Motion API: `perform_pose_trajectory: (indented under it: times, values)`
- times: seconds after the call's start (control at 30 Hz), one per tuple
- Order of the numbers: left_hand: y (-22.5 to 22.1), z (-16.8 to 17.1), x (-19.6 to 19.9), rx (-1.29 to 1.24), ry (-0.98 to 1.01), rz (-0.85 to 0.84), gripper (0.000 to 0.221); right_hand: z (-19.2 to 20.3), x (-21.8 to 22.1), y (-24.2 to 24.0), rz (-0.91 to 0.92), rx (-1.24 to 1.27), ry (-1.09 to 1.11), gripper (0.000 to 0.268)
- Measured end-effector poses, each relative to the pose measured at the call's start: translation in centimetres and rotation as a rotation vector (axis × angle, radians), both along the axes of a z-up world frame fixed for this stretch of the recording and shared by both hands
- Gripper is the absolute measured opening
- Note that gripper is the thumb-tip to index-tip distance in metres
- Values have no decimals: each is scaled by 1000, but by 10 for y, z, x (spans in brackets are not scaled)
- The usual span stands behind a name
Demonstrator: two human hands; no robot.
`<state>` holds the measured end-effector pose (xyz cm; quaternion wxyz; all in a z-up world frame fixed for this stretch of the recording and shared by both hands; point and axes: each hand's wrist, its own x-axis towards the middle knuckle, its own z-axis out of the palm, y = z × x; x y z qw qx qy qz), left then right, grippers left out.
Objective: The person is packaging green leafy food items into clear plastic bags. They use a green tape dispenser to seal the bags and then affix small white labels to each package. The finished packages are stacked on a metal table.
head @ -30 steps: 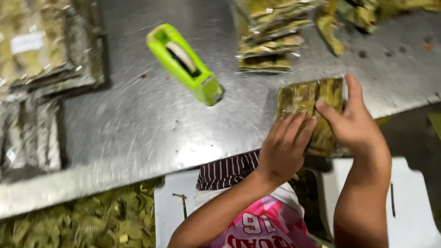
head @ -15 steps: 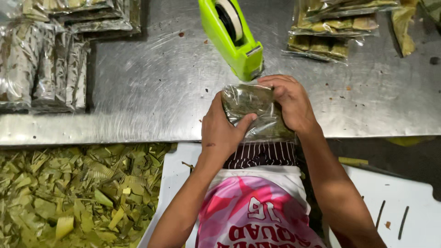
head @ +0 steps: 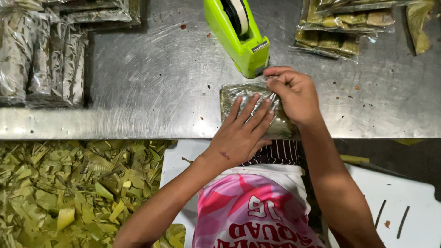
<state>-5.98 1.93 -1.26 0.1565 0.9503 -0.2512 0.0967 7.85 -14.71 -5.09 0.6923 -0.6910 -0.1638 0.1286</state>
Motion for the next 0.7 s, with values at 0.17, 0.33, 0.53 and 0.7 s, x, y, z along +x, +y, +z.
perform_pose_trajectory:
  times: [0.17, 0.33, 0.53, 0.7]
  values:
    - [18, 10, -11, -150, 135, 23, 62, -2, -2, 25, 47, -65, -24, 21]
    - [29, 5, 2, -179, 66, 11, 47, -2, -3, 23, 66, -112, -121, 25]
    - [21, 9, 25, -260, 198, 97, 99, -9, -6, 19, -1, -29, -231, 12]
    - [14, 19, 31, -209, 177, 171, 118, 23, 11, 34, -196, 281, -284, 33]
